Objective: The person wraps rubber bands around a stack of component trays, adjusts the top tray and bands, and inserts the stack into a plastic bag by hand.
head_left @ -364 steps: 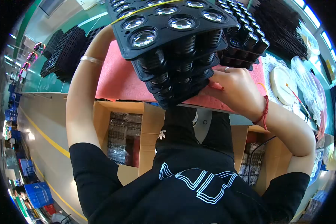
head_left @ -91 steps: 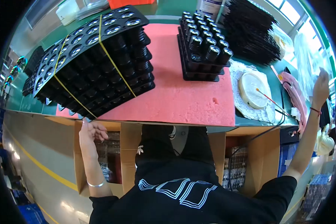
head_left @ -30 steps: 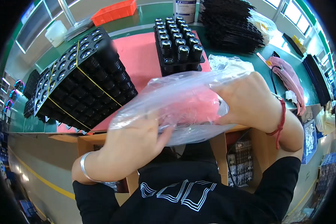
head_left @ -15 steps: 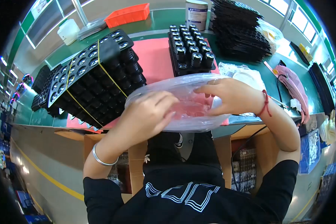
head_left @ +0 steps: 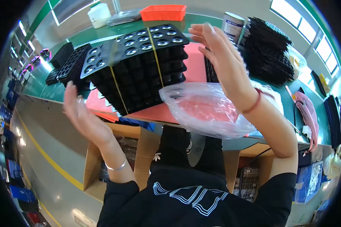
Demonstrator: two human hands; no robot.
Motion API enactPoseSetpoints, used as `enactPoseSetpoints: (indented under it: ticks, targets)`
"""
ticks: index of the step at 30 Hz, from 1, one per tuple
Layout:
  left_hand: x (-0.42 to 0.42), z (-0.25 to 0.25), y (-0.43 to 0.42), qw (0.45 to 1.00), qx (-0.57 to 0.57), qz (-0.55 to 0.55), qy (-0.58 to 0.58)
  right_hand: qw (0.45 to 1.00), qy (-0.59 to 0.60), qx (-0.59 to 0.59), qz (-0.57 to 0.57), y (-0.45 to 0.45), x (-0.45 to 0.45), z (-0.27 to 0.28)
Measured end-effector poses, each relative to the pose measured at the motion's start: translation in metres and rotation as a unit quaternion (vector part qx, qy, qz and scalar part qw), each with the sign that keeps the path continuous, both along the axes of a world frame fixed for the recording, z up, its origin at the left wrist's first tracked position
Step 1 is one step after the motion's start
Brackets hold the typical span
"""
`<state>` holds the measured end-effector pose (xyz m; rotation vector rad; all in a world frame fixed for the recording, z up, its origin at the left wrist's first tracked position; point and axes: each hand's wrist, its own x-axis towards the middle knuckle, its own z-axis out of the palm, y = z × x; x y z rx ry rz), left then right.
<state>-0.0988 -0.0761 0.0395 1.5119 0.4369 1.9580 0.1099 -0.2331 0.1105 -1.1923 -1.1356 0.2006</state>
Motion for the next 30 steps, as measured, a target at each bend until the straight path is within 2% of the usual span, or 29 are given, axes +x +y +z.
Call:
enactPoseSetpoints:
  ticks: [2,3,4,6,8,9,11,14,15,18,20,23,24,27,28,30]
  targets:
    - [0.004,-0.006,0.021,0.972,-0.174,-0.156,-0.03,0.998,0.048,-0.035,-0.037,0.033,0.019,-0.012]
    - [0.007,-0.02,0.034,0.961,-0.237,-0.14,-0.008,0.998,0.045,-0.037,-0.033,0.039,0.01,-0.009]
    - [0.007,-0.024,0.037,0.943,-0.275,-0.189,0.018,0.986,0.139,-0.092,-0.011,0.044,-0.001,-0.005]
    - [0.01,-0.024,0.032,0.919,-0.31,-0.239,0.043,0.962,0.229,-0.146,0.01,0.051,-0.006,-0.005]
    - [0.018,-0.02,0.017,0.911,-0.307,-0.275,0.007,0.93,0.322,-0.159,0.074,0.06,-0.001,-0.017]
    - [0.019,-0.023,0.021,0.909,-0.31,-0.278,0.008,0.93,0.324,-0.161,0.069,0.059,-0.003,-0.016]
    - [0.021,-0.033,0.031,0.895,-0.31,-0.319,-0.037,0.894,0.375,-0.245,0.022,0.051,-0.011,-0.01]
    - [0.025,-0.03,0.027,0.908,-0.262,-0.316,-0.08,0.883,0.427,-0.187,0.047,0.052,-0.02,-0.006]
    - [0.026,-0.023,0.02,0.907,-0.262,-0.319,-0.081,0.884,0.426,-0.185,0.044,0.053,-0.02,-0.006]
    - [0.028,-0.008,0.008,0.916,-0.322,-0.227,-0.079,0.887,0.426,-0.165,0.075,0.054,-0.019,-0.009]
    - [0.023,-0.014,0.021,0.916,-0.278,-0.281,-0.069,0.885,0.438,-0.147,0.056,0.053,-0.024,-0.005]
    - [0.02,0.004,0.029,0.903,-0.264,-0.327,-0.087,0.893,0.429,-0.114,0.073,0.057,-0.021,0.003]
    - [0.022,0.012,0.028,0.924,-0.265,-0.263,-0.085,0.903,0.41,-0.089,0.093,0.059,-0.02,0.007]
    - [0.018,0.037,0.031,0.938,-0.214,-0.252,-0.104,0.924,0.367,-0.041,0.094,0.058,-0.025,0.029]
    - [0.016,0.04,0.037,0.953,-0.205,-0.199,-0.105,0.908,0.397,-0.009,0.129,0.054,-0.026,0.037]
    - [0.018,0.061,0.019,0.947,-0.218,-0.198,-0.13,0.917,0.384,-0.01,0.104,0.05,-0.011,0.042]
